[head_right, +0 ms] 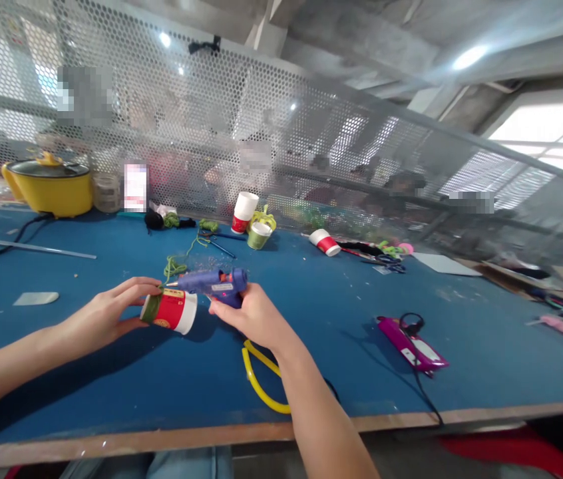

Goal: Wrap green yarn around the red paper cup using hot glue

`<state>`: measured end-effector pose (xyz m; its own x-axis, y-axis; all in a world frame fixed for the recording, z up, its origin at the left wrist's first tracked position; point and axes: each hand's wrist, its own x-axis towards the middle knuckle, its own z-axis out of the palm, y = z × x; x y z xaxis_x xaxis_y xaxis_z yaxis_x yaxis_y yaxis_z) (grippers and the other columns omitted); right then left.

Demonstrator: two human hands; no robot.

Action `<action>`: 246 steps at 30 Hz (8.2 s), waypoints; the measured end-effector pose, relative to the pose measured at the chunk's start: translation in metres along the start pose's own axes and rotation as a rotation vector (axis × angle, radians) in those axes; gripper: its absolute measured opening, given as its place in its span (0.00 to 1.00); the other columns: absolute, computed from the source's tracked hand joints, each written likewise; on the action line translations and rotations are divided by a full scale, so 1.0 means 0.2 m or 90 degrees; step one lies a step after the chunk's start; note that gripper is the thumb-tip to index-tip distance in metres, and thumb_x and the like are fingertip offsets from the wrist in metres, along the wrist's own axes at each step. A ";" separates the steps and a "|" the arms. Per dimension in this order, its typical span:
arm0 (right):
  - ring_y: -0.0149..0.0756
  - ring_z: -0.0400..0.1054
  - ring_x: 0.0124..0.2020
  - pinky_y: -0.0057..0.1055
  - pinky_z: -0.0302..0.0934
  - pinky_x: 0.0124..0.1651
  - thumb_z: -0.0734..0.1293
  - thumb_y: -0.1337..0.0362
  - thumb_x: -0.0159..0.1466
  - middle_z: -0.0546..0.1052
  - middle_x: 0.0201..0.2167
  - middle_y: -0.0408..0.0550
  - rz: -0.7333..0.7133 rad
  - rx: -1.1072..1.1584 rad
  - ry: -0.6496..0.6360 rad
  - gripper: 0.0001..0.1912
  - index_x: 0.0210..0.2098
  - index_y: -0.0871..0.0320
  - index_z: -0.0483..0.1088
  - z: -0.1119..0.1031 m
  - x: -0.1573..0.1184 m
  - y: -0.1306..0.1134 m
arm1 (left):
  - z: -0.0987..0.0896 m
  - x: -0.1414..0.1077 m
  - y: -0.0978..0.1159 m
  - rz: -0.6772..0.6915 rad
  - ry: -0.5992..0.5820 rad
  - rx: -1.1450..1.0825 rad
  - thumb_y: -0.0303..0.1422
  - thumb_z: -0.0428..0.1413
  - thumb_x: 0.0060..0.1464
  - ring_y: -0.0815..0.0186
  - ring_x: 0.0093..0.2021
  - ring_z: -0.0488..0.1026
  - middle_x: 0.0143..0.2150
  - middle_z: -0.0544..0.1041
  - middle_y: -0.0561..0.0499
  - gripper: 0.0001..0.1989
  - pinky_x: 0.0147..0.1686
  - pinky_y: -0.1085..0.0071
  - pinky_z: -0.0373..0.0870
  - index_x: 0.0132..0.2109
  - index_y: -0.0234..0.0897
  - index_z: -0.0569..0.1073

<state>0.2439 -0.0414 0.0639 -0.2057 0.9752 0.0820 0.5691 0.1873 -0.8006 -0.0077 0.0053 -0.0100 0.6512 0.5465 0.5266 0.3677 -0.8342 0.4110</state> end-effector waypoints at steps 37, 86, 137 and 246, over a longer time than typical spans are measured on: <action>0.28 0.57 0.21 0.25 0.56 0.26 0.63 0.64 0.54 0.66 0.17 0.41 -0.027 -0.142 0.021 0.07 0.23 0.60 0.67 0.06 -0.04 -0.03 | 0.00 0.00 0.02 0.043 -0.014 0.036 0.22 0.51 0.54 0.62 0.52 0.68 0.53 0.66 0.43 0.18 0.49 0.66 0.70 0.51 0.37 0.60; 0.27 0.53 0.20 0.25 0.53 0.23 0.64 0.63 0.54 0.62 0.16 0.39 0.005 -0.117 -0.022 0.08 0.20 0.58 0.64 0.06 -0.06 -0.07 | -0.01 -0.01 0.00 0.018 -0.013 0.032 0.25 0.53 0.53 0.60 0.49 0.70 0.51 0.66 0.43 0.18 0.46 0.65 0.71 0.50 0.38 0.60; 0.38 0.71 0.28 0.30 0.61 0.32 0.61 0.63 0.61 0.74 0.21 0.58 0.311 -0.266 0.222 0.17 0.19 0.64 0.68 -0.14 0.32 0.39 | 0.00 0.01 0.01 0.025 -0.034 0.070 0.20 0.56 0.47 0.59 0.48 0.70 0.52 0.65 0.43 0.22 0.44 0.65 0.72 0.48 0.38 0.61; 0.27 0.63 0.21 0.23 0.57 0.24 0.59 0.61 0.63 0.73 0.22 0.46 0.013 -0.130 0.024 0.16 0.22 0.61 0.66 0.15 0.42 -0.02 | -0.03 0.00 0.10 0.002 -0.082 -0.017 0.24 0.56 0.49 0.61 0.49 0.69 0.51 0.65 0.44 0.23 0.48 0.66 0.71 0.53 0.38 0.60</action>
<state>0.2008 0.0364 0.0563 -0.1637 0.9822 0.0923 0.7228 0.1831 -0.6663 -0.0044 -0.0107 0.0031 0.7324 0.5289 0.4288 0.3487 -0.8323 0.4309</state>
